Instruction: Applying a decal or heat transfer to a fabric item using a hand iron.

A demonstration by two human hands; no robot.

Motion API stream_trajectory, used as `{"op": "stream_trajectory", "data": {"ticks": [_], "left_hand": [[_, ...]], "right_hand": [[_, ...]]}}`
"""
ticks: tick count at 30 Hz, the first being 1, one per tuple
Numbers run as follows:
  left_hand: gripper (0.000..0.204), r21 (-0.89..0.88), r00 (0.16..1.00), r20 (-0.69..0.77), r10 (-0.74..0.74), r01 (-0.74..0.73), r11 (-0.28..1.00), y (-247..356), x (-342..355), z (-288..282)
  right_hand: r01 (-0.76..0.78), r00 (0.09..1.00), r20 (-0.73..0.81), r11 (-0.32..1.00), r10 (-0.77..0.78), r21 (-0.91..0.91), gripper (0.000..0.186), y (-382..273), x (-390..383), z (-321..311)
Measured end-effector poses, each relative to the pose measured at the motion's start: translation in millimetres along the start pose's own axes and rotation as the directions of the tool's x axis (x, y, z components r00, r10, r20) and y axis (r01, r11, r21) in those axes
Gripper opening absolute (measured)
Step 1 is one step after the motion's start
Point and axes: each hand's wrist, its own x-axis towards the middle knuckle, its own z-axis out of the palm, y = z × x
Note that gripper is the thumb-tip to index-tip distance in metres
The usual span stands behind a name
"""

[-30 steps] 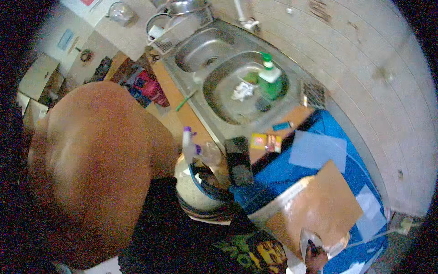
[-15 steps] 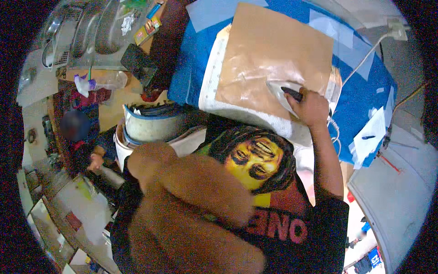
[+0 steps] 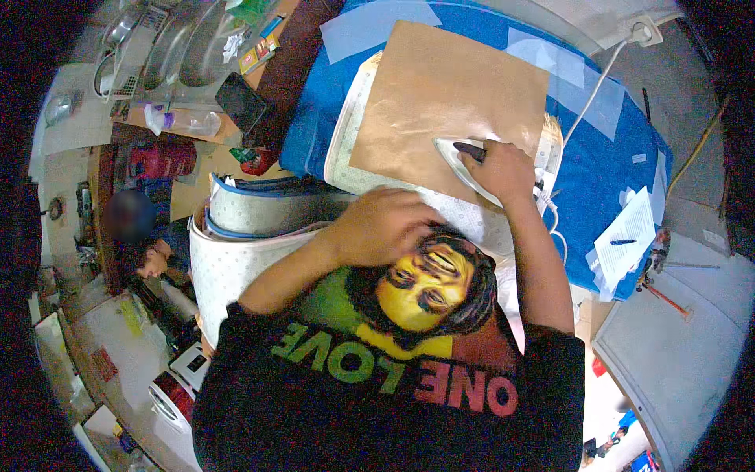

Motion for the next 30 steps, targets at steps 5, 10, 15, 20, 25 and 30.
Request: {"op": "stream_trajectory", "data": {"ticks": [5, 10, 15, 20, 25, 30], "left_hand": [[0.026, 0.025, 0.720, -0.014, -0.694, 0.694, 0.719, -101, -126, 98], [0.030, -0.345, 0.438, -0.136, -0.888, 0.820, 0.457, -138, -188, 179], [0.038, -0.051, 0.195, 0.195, -0.961, 0.981, 0.189, -146, -211, 208], [0.040, -0.213, 0.338, 0.290, -0.895, 0.935, 0.284, -88, -266, 272], [0.043, -0.436, 0.524, 0.362, -0.771, 0.826, 0.356, -134, -237, 282], [0.047, -0.623, 0.697, 0.381, -0.607, 0.679, 0.389, -149, -273, 288]], "right_hand": [[0.022, 1.000, -0.008, 0.999, -0.021, 0.037, 0.058, 5, 7, 3], [0.057, 0.998, 0.029, 0.996, -0.059, 0.066, 0.059, 6, 12, -10], [0.091, 0.996, 0.012, 0.995, -0.092, 0.051, 0.058, -20, -1, -26], [0.287, 0.958, 0.019, 0.958, -0.287, -0.014, 0.057, -50, 28, -6], [0.297, 0.953, 0.086, 0.952, -0.290, -0.076, 0.062, -79, 45, 2], [0.233, 0.945, 0.266, 0.963, -0.192, -0.133, 0.066, -86, 53, -6]]}}
